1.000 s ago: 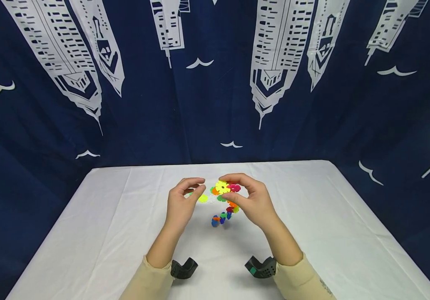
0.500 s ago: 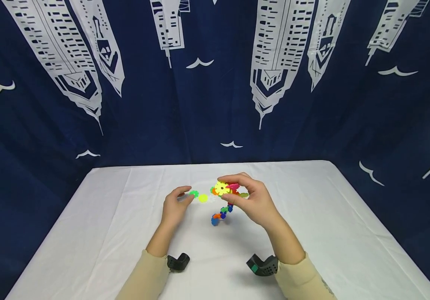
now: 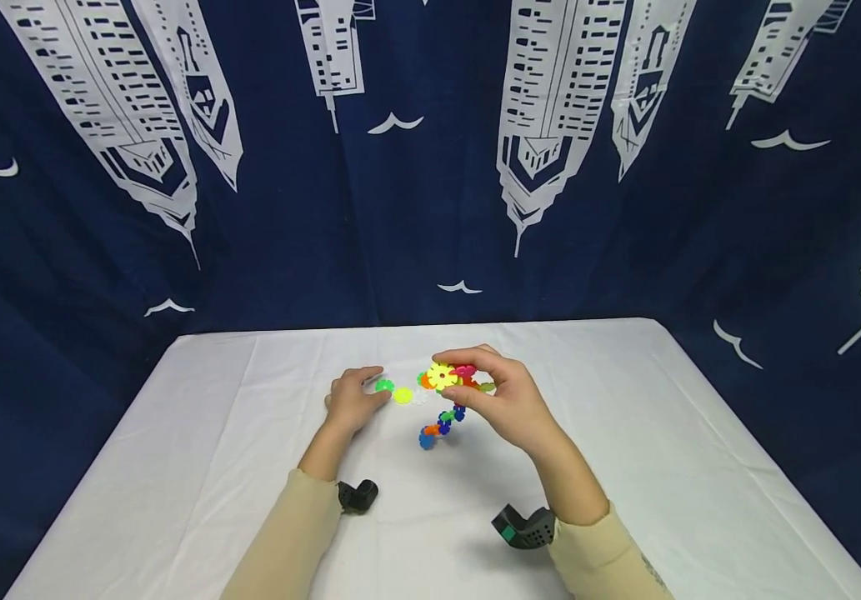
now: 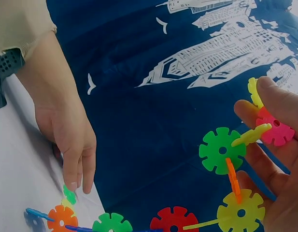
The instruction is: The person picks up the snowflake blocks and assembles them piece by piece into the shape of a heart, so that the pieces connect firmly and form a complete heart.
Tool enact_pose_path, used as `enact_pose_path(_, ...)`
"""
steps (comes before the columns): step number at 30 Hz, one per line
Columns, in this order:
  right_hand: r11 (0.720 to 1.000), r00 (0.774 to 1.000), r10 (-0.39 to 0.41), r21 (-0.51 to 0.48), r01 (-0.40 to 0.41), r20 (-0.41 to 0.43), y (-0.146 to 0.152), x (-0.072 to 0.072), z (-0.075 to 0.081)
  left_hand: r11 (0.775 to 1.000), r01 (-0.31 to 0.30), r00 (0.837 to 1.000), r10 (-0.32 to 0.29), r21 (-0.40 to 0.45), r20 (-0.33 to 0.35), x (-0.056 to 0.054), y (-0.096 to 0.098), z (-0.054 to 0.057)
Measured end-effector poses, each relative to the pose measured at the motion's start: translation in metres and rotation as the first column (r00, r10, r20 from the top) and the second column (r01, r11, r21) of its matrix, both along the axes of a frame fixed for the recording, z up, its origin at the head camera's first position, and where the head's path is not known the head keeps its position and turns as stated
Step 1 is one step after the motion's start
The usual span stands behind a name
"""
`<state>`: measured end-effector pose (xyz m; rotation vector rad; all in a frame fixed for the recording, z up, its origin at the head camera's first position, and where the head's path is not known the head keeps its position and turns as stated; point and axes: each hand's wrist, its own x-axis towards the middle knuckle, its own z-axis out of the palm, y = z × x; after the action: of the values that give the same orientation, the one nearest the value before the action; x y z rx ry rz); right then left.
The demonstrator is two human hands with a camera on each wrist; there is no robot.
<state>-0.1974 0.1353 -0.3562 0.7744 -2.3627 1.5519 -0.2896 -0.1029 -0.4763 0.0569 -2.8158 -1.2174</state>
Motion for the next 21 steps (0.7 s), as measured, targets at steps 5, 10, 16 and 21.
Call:
enact_pose_path(5,1.000,1.000,-0.009,0.006,0.009,0.012,-0.0004,-0.0004,0.0002,0.994,0.030,0.999,-0.028,-0.106,0.020,-0.0048,-0.0011,0.0023)
enact_pose_path(10,1.000,1.000,-0.017,0.006,0.016,0.014,-0.0006,-0.0005,-0.0001,0.993,0.023,1.000,-0.023,-0.115,-0.001,-0.0036,-0.0026,0.0034)
enact_pose_path(16,1.000,1.000,-0.018,0.006,0.018,0.015,-0.0013,0.0000,0.0002,0.998,0.006,0.999,-0.008,-0.066,-0.032,-0.0010,-0.0048,0.0008)
enact_pose_path(21,1.000,1.000,-0.011,0.000,0.011,0.009,0.0000,0.0006,-0.0009,0.999,-0.019,0.997,0.021,0.036,-0.077,-0.0007,-0.0075,-0.0032)
